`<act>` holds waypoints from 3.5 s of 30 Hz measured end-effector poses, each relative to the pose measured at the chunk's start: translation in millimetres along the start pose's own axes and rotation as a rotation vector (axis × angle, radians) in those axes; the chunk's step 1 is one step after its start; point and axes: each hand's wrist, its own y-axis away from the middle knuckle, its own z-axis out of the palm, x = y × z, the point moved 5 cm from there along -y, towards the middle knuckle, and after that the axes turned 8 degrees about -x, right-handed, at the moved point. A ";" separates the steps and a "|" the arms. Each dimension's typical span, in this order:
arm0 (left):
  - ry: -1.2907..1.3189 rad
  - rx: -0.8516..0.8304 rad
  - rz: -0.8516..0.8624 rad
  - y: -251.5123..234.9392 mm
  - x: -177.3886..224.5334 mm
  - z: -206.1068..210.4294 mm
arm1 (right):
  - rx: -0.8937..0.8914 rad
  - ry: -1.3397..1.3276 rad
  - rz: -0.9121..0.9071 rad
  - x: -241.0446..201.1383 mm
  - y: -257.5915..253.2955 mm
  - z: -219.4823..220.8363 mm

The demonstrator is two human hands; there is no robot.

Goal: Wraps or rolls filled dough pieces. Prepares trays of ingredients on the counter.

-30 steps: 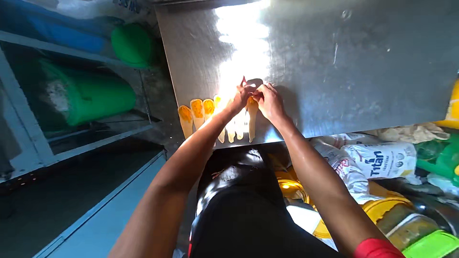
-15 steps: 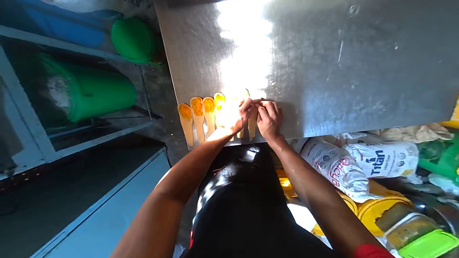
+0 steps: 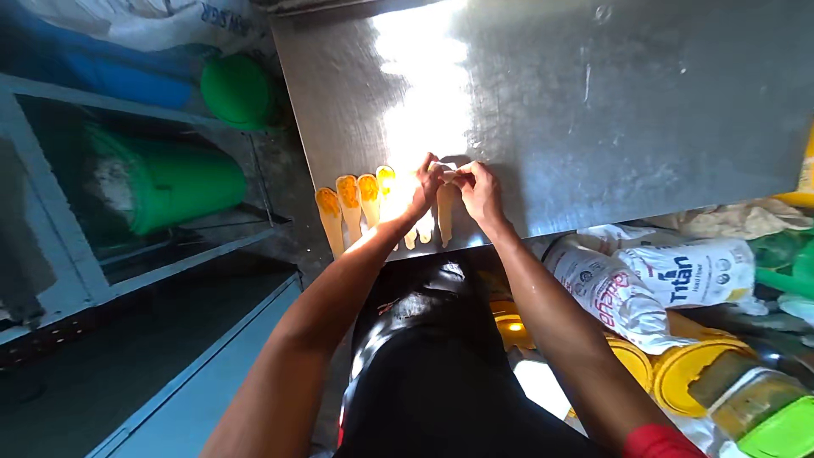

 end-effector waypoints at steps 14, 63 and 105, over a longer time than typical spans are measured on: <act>0.305 0.161 -0.264 51.9 42.6 13.1 | 0.186 0.125 -0.100 -23.2 44.1 25.0; -0.435 -0.230 0.202 170.8 25.4 130.0 | 0.177 0.674 -0.457 -54.2 -36.8 24.0; 1.131 -0.027 -0.228 152.9 8.1 -12.3 | -0.215 -0.067 -0.136 -83.4 96.7 14.8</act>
